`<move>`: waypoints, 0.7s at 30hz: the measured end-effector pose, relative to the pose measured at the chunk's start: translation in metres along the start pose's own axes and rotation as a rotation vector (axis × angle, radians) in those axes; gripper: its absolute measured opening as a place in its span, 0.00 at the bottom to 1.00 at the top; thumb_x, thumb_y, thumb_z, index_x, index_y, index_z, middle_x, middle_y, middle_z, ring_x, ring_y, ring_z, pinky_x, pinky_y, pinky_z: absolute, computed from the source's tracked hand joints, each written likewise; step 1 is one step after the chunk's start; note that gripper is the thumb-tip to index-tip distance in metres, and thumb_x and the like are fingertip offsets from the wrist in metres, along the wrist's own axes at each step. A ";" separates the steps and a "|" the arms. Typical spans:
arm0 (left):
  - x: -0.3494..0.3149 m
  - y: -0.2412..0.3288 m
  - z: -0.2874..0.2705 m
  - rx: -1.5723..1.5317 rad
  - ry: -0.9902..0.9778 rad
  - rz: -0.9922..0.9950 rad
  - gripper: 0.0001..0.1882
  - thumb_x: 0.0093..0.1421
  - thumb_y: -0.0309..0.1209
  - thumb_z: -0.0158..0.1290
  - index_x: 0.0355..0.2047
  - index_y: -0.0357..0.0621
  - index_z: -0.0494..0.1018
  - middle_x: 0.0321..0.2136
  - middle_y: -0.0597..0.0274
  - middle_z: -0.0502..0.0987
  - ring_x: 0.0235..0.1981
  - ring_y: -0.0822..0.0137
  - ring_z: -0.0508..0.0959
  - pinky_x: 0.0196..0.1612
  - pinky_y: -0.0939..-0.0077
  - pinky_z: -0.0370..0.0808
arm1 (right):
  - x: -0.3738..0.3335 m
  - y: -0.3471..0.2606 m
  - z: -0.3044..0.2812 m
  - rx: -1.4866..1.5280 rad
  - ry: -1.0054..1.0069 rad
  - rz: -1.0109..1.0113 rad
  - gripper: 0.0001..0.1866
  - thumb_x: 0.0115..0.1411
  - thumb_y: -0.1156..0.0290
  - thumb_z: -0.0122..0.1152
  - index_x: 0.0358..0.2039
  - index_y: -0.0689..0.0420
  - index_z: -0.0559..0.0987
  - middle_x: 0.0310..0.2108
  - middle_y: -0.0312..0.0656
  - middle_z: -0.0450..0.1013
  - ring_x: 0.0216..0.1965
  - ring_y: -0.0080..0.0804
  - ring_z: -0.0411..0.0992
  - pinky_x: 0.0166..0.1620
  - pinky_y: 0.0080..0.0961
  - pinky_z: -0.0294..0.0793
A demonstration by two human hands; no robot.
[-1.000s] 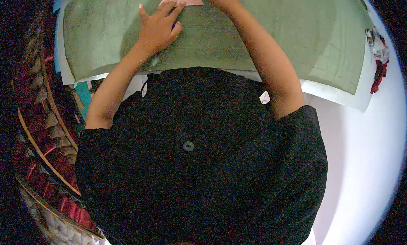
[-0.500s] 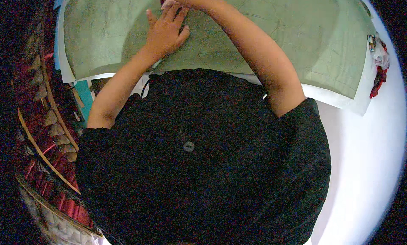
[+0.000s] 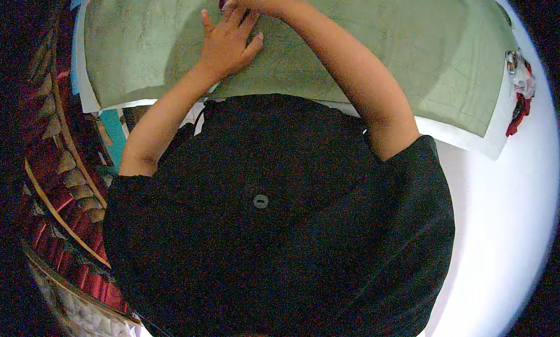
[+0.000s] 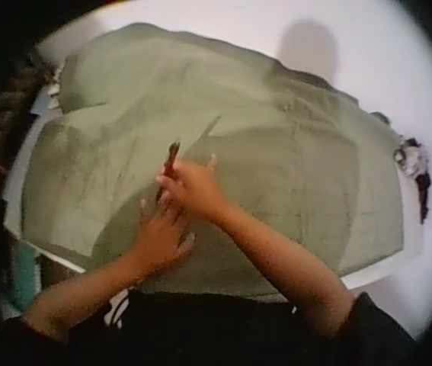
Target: The person uses a pink paper template and a red pen to trace curved outlines onto a large piece of green fabric laid flat on a table. They repeatedly reposition the template and trace its edges to create multiple pattern shapes across the fabric surface.
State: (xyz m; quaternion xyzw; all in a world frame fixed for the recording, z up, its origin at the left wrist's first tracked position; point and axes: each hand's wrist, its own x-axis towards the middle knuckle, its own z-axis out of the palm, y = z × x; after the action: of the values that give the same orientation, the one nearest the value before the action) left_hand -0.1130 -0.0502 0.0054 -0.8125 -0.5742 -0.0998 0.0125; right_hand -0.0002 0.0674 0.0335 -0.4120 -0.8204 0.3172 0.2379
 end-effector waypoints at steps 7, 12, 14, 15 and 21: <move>0.002 -0.005 0.002 -0.058 -0.042 -0.014 0.28 0.59 0.48 0.44 0.58 0.54 0.65 0.61 0.58 0.60 0.65 0.56 0.55 0.56 0.24 0.37 | 0.001 0.003 0.000 0.023 -0.031 0.034 0.17 0.62 0.54 0.52 0.36 0.55 0.76 0.34 0.44 0.75 0.41 0.45 0.72 0.58 0.71 0.37; 0.006 -0.007 -0.005 -0.014 -0.088 -0.004 0.27 0.59 0.48 0.44 0.57 0.54 0.67 0.59 0.60 0.64 0.63 0.57 0.59 0.55 0.23 0.38 | 0.005 -0.002 0.000 -0.130 -0.012 0.041 0.15 0.61 0.55 0.52 0.35 0.55 0.76 0.33 0.43 0.75 0.41 0.45 0.72 0.57 0.72 0.36; 0.007 -0.007 -0.006 -0.014 -0.044 0.008 0.26 0.59 0.48 0.44 0.56 0.55 0.68 0.58 0.60 0.65 0.63 0.58 0.60 0.55 0.23 0.38 | 0.007 -0.004 -0.003 -0.135 -0.043 0.081 0.15 0.62 0.55 0.52 0.34 0.55 0.75 0.33 0.43 0.75 0.41 0.46 0.72 0.57 0.72 0.36; 0.008 -0.007 -0.007 -0.013 -0.021 0.015 0.26 0.59 0.48 0.44 0.55 0.55 0.68 0.57 0.60 0.66 0.63 0.59 0.61 0.55 0.23 0.38 | 0.007 -0.003 -0.002 -0.140 -0.035 0.076 0.15 0.62 0.55 0.52 0.34 0.54 0.75 0.33 0.43 0.75 0.41 0.46 0.71 0.57 0.73 0.35; 0.011 -0.007 -0.014 -0.009 -0.008 0.044 0.25 0.59 0.46 0.45 0.55 0.55 0.69 0.55 0.62 0.68 0.59 0.63 0.65 0.56 0.25 0.37 | 0.009 0.009 -0.002 -0.138 0.084 0.051 0.14 0.62 0.57 0.52 0.34 0.56 0.75 0.33 0.45 0.74 0.40 0.47 0.71 0.56 0.62 0.50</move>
State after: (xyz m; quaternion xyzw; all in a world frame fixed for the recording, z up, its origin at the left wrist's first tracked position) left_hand -0.1182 -0.0389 0.0207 -0.8252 -0.5560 -0.0991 0.0087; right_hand 0.0010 0.0800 0.0295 -0.4614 -0.8187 0.2481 0.2351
